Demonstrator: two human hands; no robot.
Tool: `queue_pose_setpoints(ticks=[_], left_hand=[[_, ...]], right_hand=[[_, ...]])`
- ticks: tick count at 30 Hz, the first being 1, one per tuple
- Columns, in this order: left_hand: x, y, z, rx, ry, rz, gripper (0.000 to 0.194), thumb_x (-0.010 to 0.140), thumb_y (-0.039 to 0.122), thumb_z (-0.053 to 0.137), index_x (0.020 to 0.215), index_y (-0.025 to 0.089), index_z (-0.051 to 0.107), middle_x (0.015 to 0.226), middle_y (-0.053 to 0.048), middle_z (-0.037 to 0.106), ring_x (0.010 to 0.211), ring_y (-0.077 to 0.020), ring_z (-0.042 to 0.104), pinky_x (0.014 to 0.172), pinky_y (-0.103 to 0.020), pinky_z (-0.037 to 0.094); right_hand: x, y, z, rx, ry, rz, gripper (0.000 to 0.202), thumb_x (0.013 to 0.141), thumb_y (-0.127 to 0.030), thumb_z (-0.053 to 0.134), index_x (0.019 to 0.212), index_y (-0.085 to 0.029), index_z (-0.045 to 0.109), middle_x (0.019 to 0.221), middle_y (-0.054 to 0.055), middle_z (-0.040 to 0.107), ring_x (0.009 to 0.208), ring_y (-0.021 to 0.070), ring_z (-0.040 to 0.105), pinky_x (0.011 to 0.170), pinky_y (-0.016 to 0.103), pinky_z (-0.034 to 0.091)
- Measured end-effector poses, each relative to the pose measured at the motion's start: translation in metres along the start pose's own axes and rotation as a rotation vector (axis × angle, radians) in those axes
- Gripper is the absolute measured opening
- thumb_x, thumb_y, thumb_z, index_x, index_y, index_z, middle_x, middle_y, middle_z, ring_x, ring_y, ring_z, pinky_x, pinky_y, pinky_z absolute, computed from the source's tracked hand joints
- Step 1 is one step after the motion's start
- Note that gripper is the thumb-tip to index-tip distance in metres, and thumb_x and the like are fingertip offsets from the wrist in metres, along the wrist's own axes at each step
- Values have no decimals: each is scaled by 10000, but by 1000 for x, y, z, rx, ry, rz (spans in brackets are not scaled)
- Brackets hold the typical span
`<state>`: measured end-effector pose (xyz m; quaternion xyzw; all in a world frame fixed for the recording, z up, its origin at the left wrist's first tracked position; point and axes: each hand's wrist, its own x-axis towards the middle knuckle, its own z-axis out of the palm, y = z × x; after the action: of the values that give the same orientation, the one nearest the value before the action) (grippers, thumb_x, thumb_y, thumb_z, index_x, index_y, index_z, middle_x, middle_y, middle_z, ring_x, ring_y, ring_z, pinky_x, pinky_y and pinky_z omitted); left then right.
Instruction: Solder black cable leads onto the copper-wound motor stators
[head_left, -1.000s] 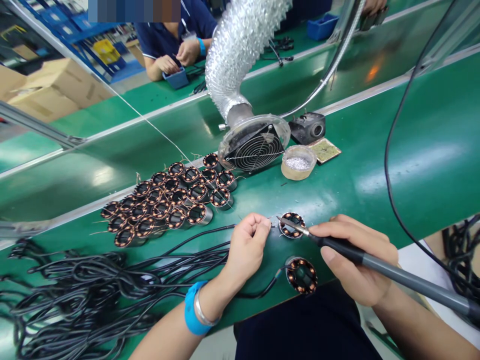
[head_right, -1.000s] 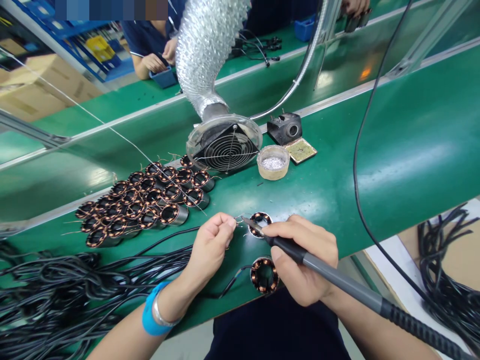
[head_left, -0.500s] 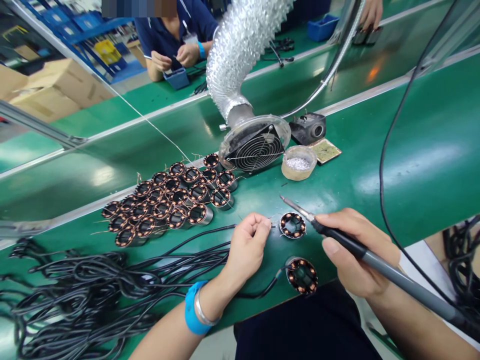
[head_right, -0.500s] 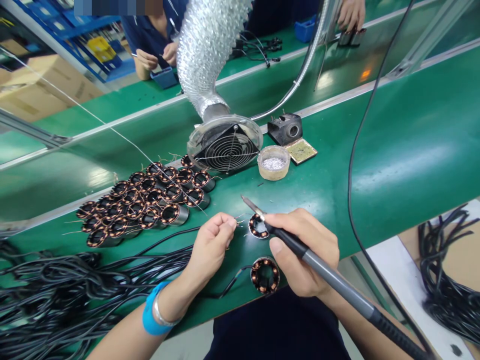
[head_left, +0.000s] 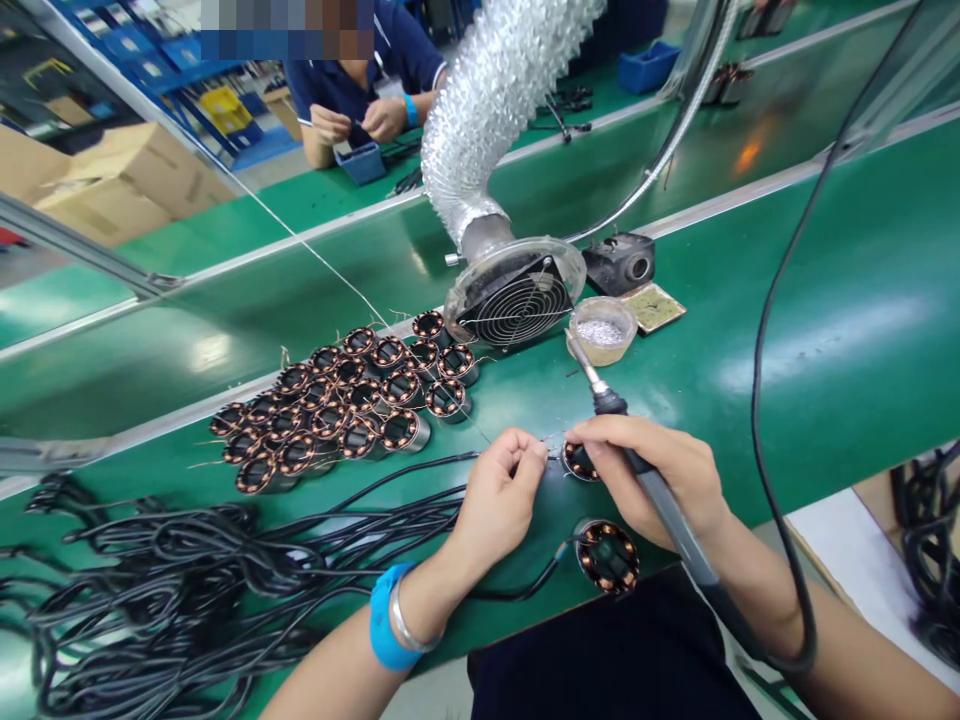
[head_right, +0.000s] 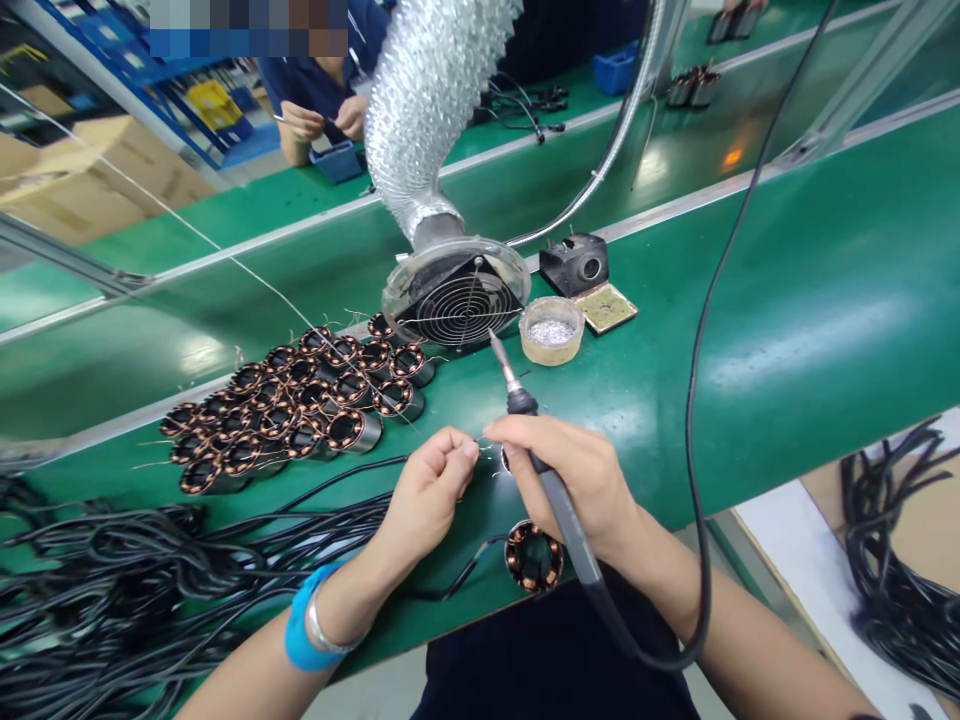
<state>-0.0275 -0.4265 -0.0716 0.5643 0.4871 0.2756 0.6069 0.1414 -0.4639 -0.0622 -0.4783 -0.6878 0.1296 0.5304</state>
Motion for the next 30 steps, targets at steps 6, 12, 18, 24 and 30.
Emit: queue_pose_setpoints(ticks=[6,12,18,24,30], left_hand=[[-2,-1,1,-8,14,0,292,907,422,496,737,187,475,570,70,365,531,-95,303,514,-231,265],[-1,0,2,4,38,3,264,898,392,494,730,190,473,582,67,377,532,-94,316,506,-228,269],[-2,1,2,28,52,6,265,900,390,485,726,190,471,581,69,366,534,-95,313,508,-226,274],[-2,-2,2,30,65,8,257,904,384,491,735,192,477,577,68,371,532,-97,315,506,-227,268],[-2,-3,4,15,72,22,263,913,388,488,740,189,485,583,68,370,540,-98,313,518,-226,276]], right_hand=[[-7,-8,-19,4,-13,42,379,888,-121,584,1248,-230,632,911,35,679,757,152,645,664,283,541],[-18,-16,-31,39,6,103,251,839,-139,576,1052,-204,692,739,13,674,538,123,559,462,254,432],[-16,-17,-30,57,-53,134,196,826,-136,561,968,-189,685,749,23,707,548,126,609,475,241,471],[-15,-19,-30,49,-55,137,194,822,-136,561,964,-183,685,776,39,722,570,142,629,489,253,482],[-14,-18,-29,54,-52,143,194,824,-139,558,961,-181,689,760,38,713,553,142,613,475,259,466]])
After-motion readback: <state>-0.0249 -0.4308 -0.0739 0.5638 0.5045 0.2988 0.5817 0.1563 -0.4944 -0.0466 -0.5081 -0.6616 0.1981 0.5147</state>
